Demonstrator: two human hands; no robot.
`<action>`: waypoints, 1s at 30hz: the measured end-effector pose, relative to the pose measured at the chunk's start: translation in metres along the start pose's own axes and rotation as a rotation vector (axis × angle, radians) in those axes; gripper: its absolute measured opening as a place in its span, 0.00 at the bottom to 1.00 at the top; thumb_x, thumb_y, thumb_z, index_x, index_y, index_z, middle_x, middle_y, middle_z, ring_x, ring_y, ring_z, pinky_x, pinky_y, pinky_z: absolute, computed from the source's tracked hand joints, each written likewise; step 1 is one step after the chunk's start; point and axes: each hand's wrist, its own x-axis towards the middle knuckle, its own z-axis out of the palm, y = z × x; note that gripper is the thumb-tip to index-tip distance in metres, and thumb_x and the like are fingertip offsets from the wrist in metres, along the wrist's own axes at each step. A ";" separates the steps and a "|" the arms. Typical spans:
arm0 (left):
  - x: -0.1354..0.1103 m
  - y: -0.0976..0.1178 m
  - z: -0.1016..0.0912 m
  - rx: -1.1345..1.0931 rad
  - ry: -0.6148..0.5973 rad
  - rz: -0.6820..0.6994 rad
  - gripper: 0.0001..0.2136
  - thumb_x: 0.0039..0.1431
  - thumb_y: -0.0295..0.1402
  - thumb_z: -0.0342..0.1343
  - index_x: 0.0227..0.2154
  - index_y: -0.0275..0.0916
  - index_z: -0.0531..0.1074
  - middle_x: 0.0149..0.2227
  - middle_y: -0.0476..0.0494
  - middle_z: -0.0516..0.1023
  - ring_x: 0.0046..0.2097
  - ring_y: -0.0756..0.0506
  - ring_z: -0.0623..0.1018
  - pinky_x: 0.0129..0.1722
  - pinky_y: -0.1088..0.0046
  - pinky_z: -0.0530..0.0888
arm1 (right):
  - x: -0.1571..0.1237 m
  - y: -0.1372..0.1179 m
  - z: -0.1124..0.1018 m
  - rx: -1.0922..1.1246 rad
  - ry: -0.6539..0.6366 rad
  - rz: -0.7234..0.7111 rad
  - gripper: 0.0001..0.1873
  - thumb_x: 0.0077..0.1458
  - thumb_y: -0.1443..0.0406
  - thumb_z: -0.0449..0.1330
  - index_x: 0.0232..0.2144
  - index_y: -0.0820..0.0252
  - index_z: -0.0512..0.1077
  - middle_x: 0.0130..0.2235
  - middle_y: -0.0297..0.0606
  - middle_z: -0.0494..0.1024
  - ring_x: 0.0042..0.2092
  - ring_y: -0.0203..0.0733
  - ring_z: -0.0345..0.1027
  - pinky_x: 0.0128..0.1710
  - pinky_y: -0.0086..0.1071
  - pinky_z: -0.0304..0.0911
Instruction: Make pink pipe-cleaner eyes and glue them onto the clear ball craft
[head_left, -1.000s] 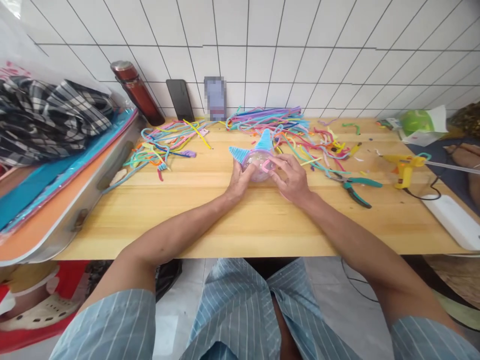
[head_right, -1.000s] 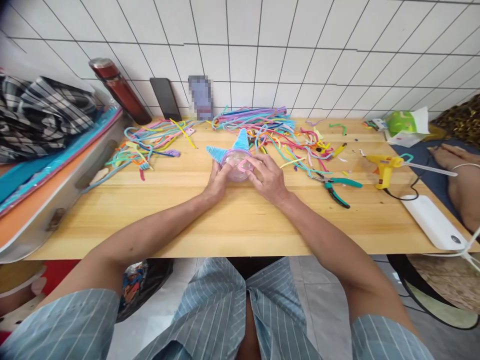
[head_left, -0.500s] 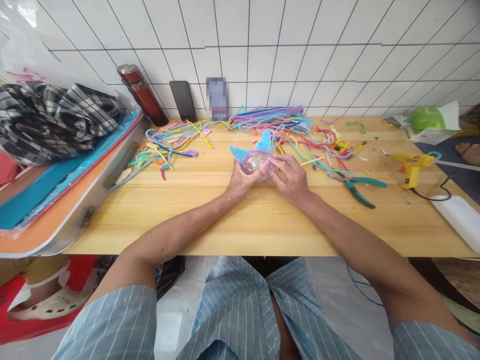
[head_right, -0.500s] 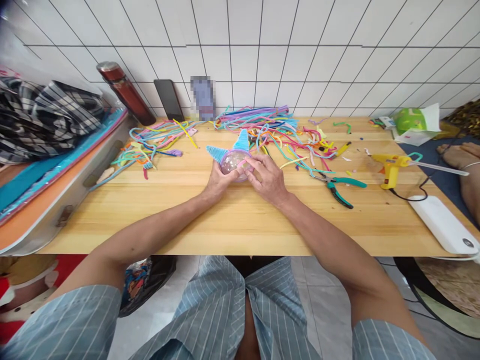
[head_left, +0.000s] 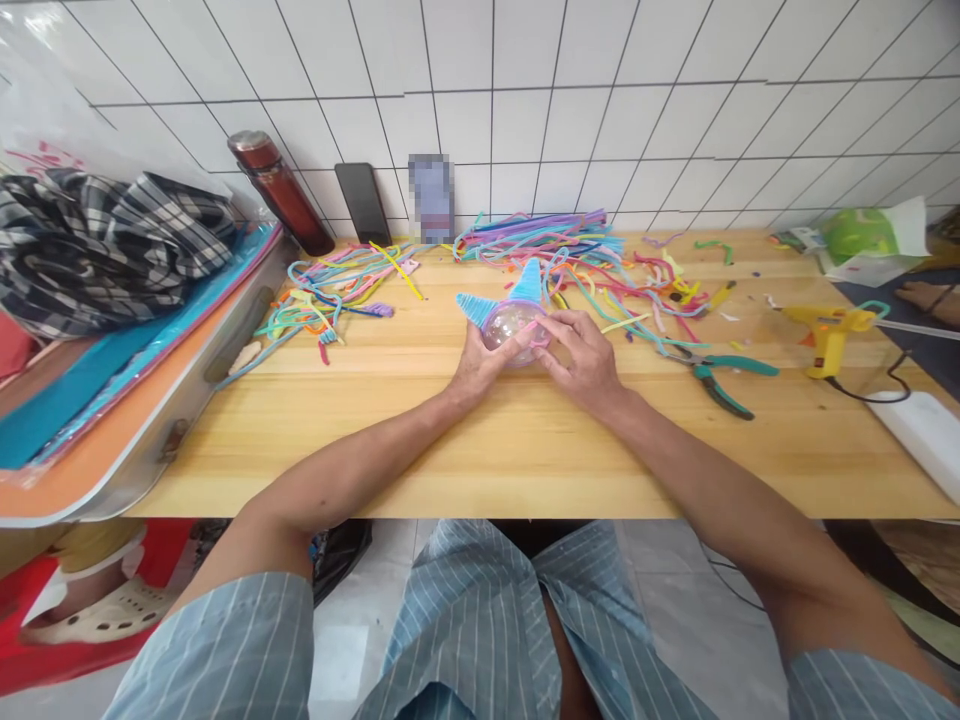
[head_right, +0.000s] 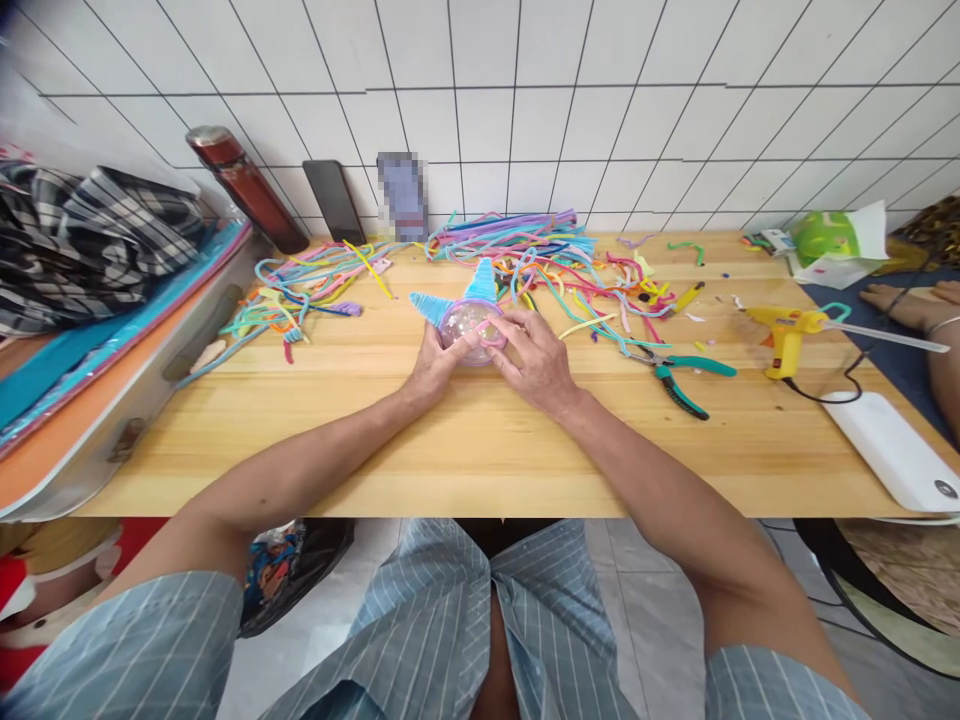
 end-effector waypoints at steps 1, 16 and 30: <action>0.000 -0.001 0.000 0.009 0.000 -0.005 0.44 0.48 0.64 0.78 0.59 0.44 0.68 0.62 0.34 0.81 0.65 0.34 0.82 0.70 0.53 0.76 | 0.000 0.000 -0.001 0.005 0.001 0.000 0.23 0.74 0.56 0.64 0.66 0.52 0.80 0.57 0.52 0.86 0.58 0.58 0.83 0.59 0.53 0.81; -0.004 -0.001 0.002 0.085 -0.003 0.046 0.42 0.52 0.64 0.76 0.60 0.43 0.69 0.63 0.34 0.82 0.65 0.35 0.83 0.71 0.53 0.77 | 0.001 -0.008 -0.003 -0.014 0.015 0.038 0.14 0.75 0.60 0.63 0.56 0.48 0.85 0.53 0.48 0.89 0.55 0.54 0.84 0.56 0.51 0.82; 0.002 -0.004 0.006 0.090 0.073 0.040 0.43 0.51 0.67 0.75 0.59 0.43 0.69 0.60 0.34 0.83 0.62 0.35 0.84 0.68 0.53 0.78 | 0.020 -0.003 -0.026 0.056 -0.045 0.076 0.19 0.75 0.49 0.63 0.57 0.49 0.85 0.54 0.45 0.90 0.52 0.53 0.85 0.55 0.49 0.82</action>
